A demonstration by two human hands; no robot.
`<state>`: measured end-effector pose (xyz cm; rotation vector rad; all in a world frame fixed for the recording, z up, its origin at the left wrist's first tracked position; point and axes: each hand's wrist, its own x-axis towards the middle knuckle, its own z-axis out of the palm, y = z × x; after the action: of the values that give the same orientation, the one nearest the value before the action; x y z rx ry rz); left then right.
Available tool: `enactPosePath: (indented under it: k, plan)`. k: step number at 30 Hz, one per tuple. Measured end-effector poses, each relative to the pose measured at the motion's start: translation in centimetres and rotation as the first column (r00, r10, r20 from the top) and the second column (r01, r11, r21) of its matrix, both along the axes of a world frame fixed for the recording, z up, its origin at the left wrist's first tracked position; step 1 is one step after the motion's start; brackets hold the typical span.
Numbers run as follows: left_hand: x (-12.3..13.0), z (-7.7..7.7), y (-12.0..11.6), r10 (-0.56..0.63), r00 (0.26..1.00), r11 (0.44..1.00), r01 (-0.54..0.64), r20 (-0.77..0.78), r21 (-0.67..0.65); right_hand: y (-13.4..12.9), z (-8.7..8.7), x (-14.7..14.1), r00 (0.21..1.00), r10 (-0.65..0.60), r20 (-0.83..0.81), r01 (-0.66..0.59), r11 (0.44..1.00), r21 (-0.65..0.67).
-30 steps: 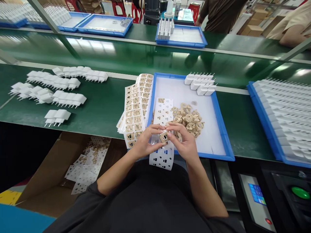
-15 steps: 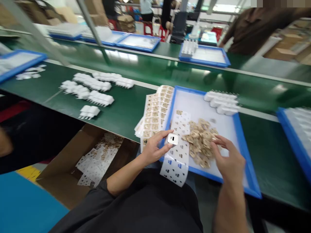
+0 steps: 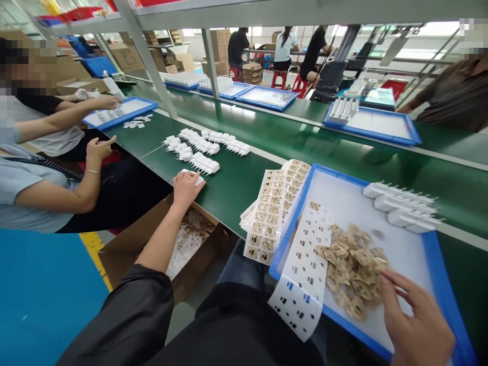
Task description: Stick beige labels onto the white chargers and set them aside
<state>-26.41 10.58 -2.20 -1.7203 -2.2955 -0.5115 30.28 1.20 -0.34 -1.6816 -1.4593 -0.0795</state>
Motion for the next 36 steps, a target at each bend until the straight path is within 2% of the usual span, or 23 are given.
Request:
enactPosePath:
  k: [5,11,14,17,18,20,21,23,25,26,28,29,30,32,34,36]
  plan:
    - [-2.2,-1.0,0.0,0.017,1.0,0.991,-0.015,-0.014,0.132,-0.1,-0.2,0.1,0.994,0.1,0.036,-0.1,0.995,-0.015]
    - [-5.9,-2.5,0.8,0.053,0.997,0.989,-0.061,0.064,0.132,-0.3,-0.4,0.0,0.989,0.144,0.022,-0.142,0.988,-0.065]
    - [-7.4,-2.7,1.2,0.06,0.995,0.983,-0.072,0.079,0.169,-0.5,-0.3,-0.1,0.988,0.154,0.029,-0.152,0.986,-0.061]
    - [-6.5,-1.9,1.7,-0.018,0.997,0.969,0.0,0.071,0.246,-0.4,0.3,-0.4,0.982,0.186,0.033,-0.182,0.98,-0.083]
    - [-5.4,-1.4,2.0,-0.066,0.995,0.96,0.044,0.069,0.277,-0.2,0.7,-0.6,0.976,0.213,0.042,-0.208,0.973,-0.105]
    - [-1.5,0.0,2.3,-0.202,0.976,0.931,0.167,0.076,0.324,1.1,1.8,-1.2,0.951,0.297,0.081,-0.279,0.943,-0.18]
    - [1.2,0.9,2.4,-0.279,0.956,0.908,0.231,0.093,0.348,2.1,2.4,-1.7,0.932,0.346,0.104,-0.315,0.92,-0.233]
    - [7.4,2.7,2.6,-0.489,0.862,0.845,0.429,0.135,0.32,5.0,3.6,-3.1,0.889,0.436,0.138,-0.366,0.859,-0.358]
    - [13.9,4.1,2.9,-0.69,0.703,0.717,0.632,0.169,0.295,8.4,4.2,-4.8,0.878,0.454,0.152,-0.326,0.8,-0.503]
    - [17.0,4.5,3.2,-0.772,0.611,0.634,0.719,0.176,0.283,10.2,4.2,-5.6,0.877,0.453,0.157,-0.313,0.789,-0.528]
    - [22.3,4.9,4.0,-0.861,0.469,0.506,0.83,0.196,0.234,13.2,3.7,-7.0,0.881,0.444,0.163,-0.289,0.778,-0.558]
    - [24.4,4.8,4.6,-0.871,0.45,0.484,0.855,0.2,0.185,14.4,3.2,-7.6,0.885,0.433,0.168,-0.272,0.776,-0.568]
    - [26.1,4.7,5.2,-0.865,0.46,0.487,0.865,0.199,0.121,15.3,2.6,-7.9,0.89,0.422,0.173,-0.257,0.777,-0.575]
    - [28.6,4.3,6.3,-0.834,0.521,0.524,0.851,0.182,-0.034,16.2,1.5,-8.3,0.898,0.399,0.184,-0.229,0.782,-0.58]
    - [29.9,3.9,7.2,-0.805,0.57,0.55,0.821,0.163,-0.153,16.4,0.6,-8.3,0.904,0.383,0.191,-0.211,0.787,-0.579]
    - [30.6,3.5,7.6,-0.792,0.588,0.555,0.805,0.161,-0.211,16.4,0.1,-8.2,0.909,0.371,0.192,-0.201,0.791,-0.578]
